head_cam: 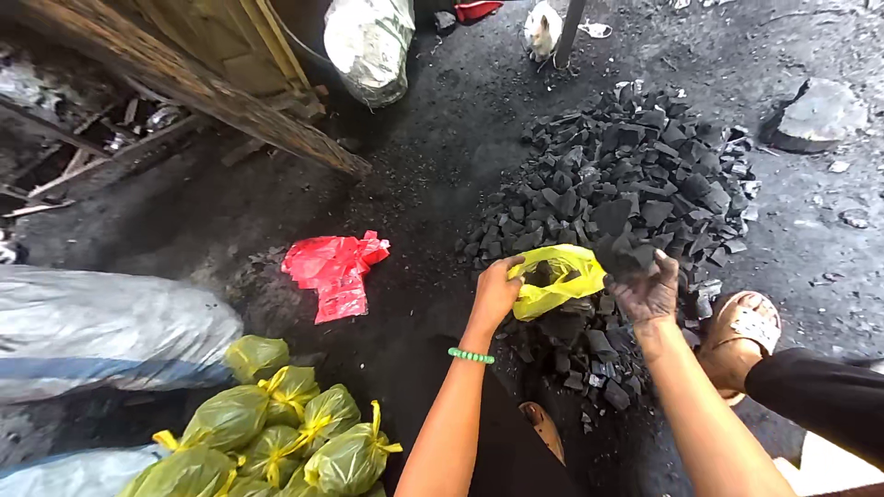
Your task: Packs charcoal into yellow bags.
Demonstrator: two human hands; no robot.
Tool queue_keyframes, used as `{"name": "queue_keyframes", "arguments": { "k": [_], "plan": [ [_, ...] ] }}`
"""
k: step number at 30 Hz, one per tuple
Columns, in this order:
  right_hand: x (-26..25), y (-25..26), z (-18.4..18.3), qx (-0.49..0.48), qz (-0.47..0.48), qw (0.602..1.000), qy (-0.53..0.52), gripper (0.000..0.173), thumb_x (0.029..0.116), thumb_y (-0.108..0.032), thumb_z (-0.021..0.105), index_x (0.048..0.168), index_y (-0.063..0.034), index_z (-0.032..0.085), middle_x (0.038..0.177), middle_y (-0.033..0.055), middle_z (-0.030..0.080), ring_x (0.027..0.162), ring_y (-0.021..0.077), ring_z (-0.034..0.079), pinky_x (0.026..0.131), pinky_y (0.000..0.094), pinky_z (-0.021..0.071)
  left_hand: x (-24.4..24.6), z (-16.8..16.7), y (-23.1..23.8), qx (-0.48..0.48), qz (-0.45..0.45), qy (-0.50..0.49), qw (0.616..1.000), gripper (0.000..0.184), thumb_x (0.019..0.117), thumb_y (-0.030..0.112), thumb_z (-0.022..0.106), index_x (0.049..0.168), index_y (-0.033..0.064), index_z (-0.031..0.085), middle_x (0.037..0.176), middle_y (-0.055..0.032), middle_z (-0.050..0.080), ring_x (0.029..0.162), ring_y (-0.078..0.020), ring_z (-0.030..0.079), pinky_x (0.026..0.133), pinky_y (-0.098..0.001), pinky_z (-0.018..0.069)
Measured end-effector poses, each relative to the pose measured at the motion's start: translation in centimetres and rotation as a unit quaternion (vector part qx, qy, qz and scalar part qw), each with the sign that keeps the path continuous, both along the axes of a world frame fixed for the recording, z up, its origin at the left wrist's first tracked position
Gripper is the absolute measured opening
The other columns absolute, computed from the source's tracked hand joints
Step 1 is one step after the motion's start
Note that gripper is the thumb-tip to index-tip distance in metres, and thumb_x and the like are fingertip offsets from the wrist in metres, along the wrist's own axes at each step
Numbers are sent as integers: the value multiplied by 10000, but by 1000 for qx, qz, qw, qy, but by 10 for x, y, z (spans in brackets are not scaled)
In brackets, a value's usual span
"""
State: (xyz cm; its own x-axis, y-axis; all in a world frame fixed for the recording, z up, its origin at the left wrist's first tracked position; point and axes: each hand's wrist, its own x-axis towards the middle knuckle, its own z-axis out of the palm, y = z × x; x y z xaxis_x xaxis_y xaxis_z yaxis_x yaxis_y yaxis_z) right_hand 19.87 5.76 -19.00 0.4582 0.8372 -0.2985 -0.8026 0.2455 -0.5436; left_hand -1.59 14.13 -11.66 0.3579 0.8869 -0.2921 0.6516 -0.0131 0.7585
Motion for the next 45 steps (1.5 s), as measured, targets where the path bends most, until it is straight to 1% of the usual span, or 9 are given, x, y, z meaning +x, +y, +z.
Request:
{"name": "queue_keyframes", "arguments": {
  "k": [6,10,13,16,21,25,30,41,45],
  "plan": [
    [-51,16,-5,-132,226,965,30,272,1038,-372,393,1057,-176,581,867,34,678,698,148,664,544,305,550,6,11,-12,-10,-34,-12,999,625,956,-39,593,1546,21,396,1483,-239,476,1175,-366,625,955,-519,546],
    [-48,37,-10,-302,250,919,-48,585,1082,-442,451,1547,-107,336,1470,201,467,1277,338,535,1011,523,500,4,20,-26,23,-111,19,993,612,947,-72,574,1534,13,423,1489,-239,487,1287,-378,555,1051,-534,466],
    [-32,39,-2,-279,364,800,-388,538,1091,-351,461,1438,60,483,1407,304,538,1296,402,539,1082,558,429,-2,23,-29,28,-112,77,990,527,982,-38,547,1501,15,473,1434,-246,536,1243,-380,591,1030,-535,489],
    [-4,34,36,-130,448,678,-568,549,1036,-208,623,1542,-84,452,1510,251,495,1368,428,503,1115,629,391,-8,20,-25,4,-59,83,995,431,1006,11,545,1436,33,545,1256,-261,646,1064,-389,673,932,-565,531],
    [88,4,3,-244,178,855,-422,395,1023,-181,628,1384,-42,549,1254,185,646,1014,289,684,831,482,583,-6,18,-15,-10,-15,35,999,440,984,26,576,1414,118,573,1009,-202,691,862,-320,657,813,-545,518],
    [163,-34,-84,-476,42,758,-444,938,833,-184,845,1575,13,306,1541,421,296,1398,593,354,1103,724,332,2,31,-21,-45,68,-132,988,401,978,-17,582,1372,50,547,1037,-156,658,851,-187,640,785,-360,538],
    [163,-33,-136,-548,120,715,-418,1183,836,-386,860,1660,-132,50,1606,384,218,1461,553,303,1159,678,295,1,34,-23,-100,105,-307,941,534,927,11,575,1436,140,478,1126,-88,644,849,-141,676,764,-282,588],
    [81,-28,-125,-525,110,666,-517,963,776,-310,918,1553,-103,388,1501,403,356,1301,607,451,999,711,430,16,52,-38,-75,-17,-446,892,650,856,45,619,1461,216,455,1338,-59,588,979,-171,703,820,-321,619],
    [93,-30,-112,-429,54,788,-439,751,786,118,745,1463,-51,467,1328,350,570,1129,515,613,894,685,497,18,52,-31,-79,1,-518,852,630,845,17,646,1419,171,437,1278,-61,639,959,-214,728,828,-388,640]
  ]
}}
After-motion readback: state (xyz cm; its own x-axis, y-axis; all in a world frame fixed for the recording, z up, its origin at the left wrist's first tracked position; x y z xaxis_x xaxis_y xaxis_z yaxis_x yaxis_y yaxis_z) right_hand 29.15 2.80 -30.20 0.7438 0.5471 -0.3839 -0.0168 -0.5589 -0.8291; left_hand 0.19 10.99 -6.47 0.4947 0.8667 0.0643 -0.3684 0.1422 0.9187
